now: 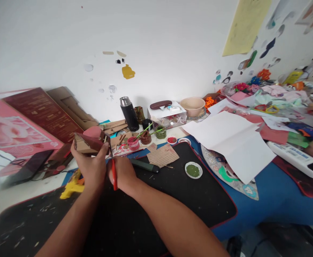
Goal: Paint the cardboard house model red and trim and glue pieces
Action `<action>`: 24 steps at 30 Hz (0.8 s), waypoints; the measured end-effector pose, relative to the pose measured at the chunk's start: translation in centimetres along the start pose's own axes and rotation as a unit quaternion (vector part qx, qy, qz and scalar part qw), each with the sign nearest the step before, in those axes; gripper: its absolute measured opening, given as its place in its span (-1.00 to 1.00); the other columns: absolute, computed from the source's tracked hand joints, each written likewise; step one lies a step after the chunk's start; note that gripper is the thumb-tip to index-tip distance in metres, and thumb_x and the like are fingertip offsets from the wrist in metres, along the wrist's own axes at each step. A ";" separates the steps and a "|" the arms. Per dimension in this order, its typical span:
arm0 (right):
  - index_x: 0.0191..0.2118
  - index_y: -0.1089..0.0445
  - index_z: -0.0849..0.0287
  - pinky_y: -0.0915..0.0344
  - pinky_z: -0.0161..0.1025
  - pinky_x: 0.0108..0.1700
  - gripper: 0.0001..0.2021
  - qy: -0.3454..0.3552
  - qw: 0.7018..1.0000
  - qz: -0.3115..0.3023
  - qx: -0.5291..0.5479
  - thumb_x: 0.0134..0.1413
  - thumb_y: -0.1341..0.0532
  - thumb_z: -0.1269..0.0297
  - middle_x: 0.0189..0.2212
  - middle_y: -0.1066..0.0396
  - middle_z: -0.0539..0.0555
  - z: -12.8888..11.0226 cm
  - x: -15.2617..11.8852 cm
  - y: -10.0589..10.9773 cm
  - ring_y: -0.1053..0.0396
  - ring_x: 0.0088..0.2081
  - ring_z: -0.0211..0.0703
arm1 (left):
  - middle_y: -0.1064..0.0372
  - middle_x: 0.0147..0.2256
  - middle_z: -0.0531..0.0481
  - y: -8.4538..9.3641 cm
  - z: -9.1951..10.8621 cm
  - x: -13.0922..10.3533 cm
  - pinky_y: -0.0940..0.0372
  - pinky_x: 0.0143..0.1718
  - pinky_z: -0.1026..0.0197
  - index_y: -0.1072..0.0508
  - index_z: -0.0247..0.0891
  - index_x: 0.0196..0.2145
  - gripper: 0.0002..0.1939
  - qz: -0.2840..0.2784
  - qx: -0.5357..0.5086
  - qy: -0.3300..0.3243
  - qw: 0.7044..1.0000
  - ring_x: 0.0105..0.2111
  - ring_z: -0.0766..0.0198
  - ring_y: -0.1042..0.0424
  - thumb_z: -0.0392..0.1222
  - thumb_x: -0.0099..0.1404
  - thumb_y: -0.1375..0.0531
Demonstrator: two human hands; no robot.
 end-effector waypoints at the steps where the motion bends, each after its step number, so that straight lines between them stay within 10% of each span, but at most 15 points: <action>1: -0.35 -0.54 0.19 -0.30 -0.21 -0.18 -0.70 -0.002 1.000 0.005 0.010 0.47 -0.18 0.41 -0.33 -0.65 0.19 0.2 -0.1 0.0 -0.59 -0.19 0.03 | -0.30 0.41 -0.29 0.1 0.0 0.1 -0.09 0.54 -0.20 -0.20 -0.13 0.42 -0.03 0.000 -0.010 0.004 1.000 0.46 -0.11 -0.29 -0.11 0.18 -0.55; 12: -0.35 -0.33 0.06 -0.26 -0.29 -0.45 -0.72 -0.069 0.978 0.005 0.195 0.48 -0.12 0.23 -0.66 -0.26 -0.15 2.1 0.1 0.3 -0.36 -0.61 -0.17 | -0.52 0.29 -0.21 1.8 1.2 4.0 -0.35 0.40 -0.19 -0.41 -0.08 0.31 -0.19 -0.098 -0.204 0.093 0.970 0.32 -0.13 -0.49 -0.12 0.15 -0.54; 24: -0.23 -0.42 0.08 -0.23 -0.31 -0.67 -0.34 -0.065 0.947 -0.070 0.307 0.14 -0.20 -0.53 -0.72 -0.26 -0.17 2.2 -0.2 -1.2 -0.29 -0.74 -0.19 | -0.67 0.07 -0.26 5.2 -3.9 8.6 -0.32 0.41 -0.40 -0.63 -0.21 0.07 -0.38 -0.224 -0.297 0.230 0.899 0.26 -0.26 -0.54 0.03 0.09 -0.58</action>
Point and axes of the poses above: each hand's wrist, its own x-axis towards the middle knuckle, its own y-axis out of the back of the hand, z = x × y, the point moved 4 cm from there along x, towards the middle knuckle
